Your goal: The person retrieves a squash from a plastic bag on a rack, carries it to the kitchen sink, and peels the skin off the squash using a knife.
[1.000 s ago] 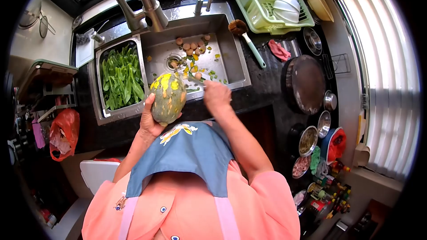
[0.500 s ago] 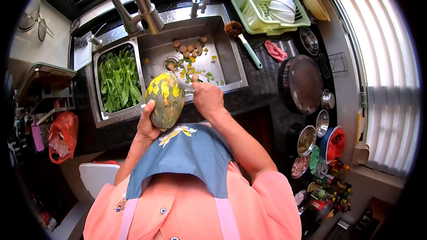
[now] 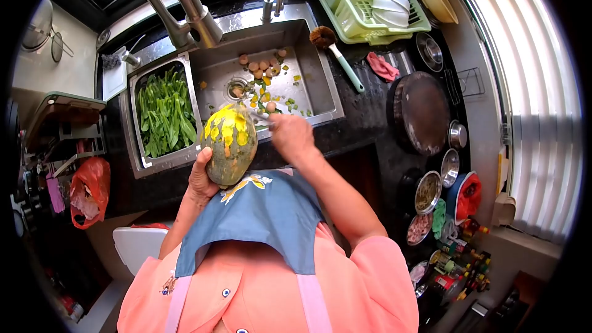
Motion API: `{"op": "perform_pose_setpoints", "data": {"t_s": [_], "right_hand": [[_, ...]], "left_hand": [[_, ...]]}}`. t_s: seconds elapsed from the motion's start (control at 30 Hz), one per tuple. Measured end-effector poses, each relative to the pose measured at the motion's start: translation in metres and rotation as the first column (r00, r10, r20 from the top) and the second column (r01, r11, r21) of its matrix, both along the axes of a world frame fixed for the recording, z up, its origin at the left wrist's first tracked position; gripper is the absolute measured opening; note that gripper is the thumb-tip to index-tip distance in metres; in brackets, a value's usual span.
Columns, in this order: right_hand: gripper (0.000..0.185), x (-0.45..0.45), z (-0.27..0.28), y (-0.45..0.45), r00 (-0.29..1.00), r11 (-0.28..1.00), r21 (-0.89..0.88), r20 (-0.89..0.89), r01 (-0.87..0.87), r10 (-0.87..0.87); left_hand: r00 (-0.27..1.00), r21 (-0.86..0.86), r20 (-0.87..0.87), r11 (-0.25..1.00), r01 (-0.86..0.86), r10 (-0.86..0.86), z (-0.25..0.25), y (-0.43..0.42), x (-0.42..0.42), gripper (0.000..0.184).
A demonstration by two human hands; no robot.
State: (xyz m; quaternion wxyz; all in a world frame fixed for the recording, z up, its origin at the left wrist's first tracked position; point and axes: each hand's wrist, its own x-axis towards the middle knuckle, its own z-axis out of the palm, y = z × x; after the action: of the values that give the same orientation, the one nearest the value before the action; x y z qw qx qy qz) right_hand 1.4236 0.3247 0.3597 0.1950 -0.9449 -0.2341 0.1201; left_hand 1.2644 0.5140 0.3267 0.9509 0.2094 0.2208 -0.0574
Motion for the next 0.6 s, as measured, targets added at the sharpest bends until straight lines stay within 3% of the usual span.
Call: {"op": "perform_pose_setpoints", "data": {"t_s": [0.03,0.07,0.13,0.23,0.37,0.47,0.5,0.6], "right_hand": [[0.019,0.016,-0.025,-0.02,0.992,0.996,-0.093,-0.125,0.003,-0.015],[0.019,0.023,-0.041,-0.038,0.986,1.0,-0.011,-0.169,0.0,-0.002],[0.018,0.013,-0.012,-0.036,0.975,0.999,0.044,-0.221,0.024,-0.013],[0.014,-0.004,0.029,-0.015,0.992,0.995,0.098,-0.127,-0.003,0.016],[0.013,-0.012,0.035,0.002,0.99,0.99,-0.027,-0.006,-0.141,0.14],[0.018,0.008,-0.002,-0.01,0.998,1.0,-0.026,0.07,-0.006,0.008],[0.023,0.02,-0.007,-0.02,0.998,0.984,-0.177,-0.047,0.031,-0.04],[0.015,0.018,0.002,-0.031,0.989,1.0,-0.019,-0.144,0.022,-0.025]], "left_hand": [[1.0,0.031,0.02,1.0,-0.004,0.003,0.004,-0.002,-0.005,0.082],[0.999,0.066,0.047,0.998,-0.011,0.008,0.012,-0.003,-0.007,0.083],[0.998,0.082,0.068,0.996,-0.024,0.019,0.012,-0.001,-0.006,0.084],[0.998,0.071,0.058,0.997,0.004,-0.008,0.012,0.002,-0.003,0.084],[0.996,0.102,0.065,0.993,0.054,-0.061,0.012,0.002,0.003,0.087],[0.995,0.083,0.067,0.994,0.073,-0.078,0.013,0.002,-0.002,0.089],[0.995,0.074,0.072,0.995,0.06,-0.065,0.014,0.001,-0.003,0.09],[0.996,0.12,0.079,0.993,0.02,-0.029,0.028,0.002,-0.001,0.095]]}}
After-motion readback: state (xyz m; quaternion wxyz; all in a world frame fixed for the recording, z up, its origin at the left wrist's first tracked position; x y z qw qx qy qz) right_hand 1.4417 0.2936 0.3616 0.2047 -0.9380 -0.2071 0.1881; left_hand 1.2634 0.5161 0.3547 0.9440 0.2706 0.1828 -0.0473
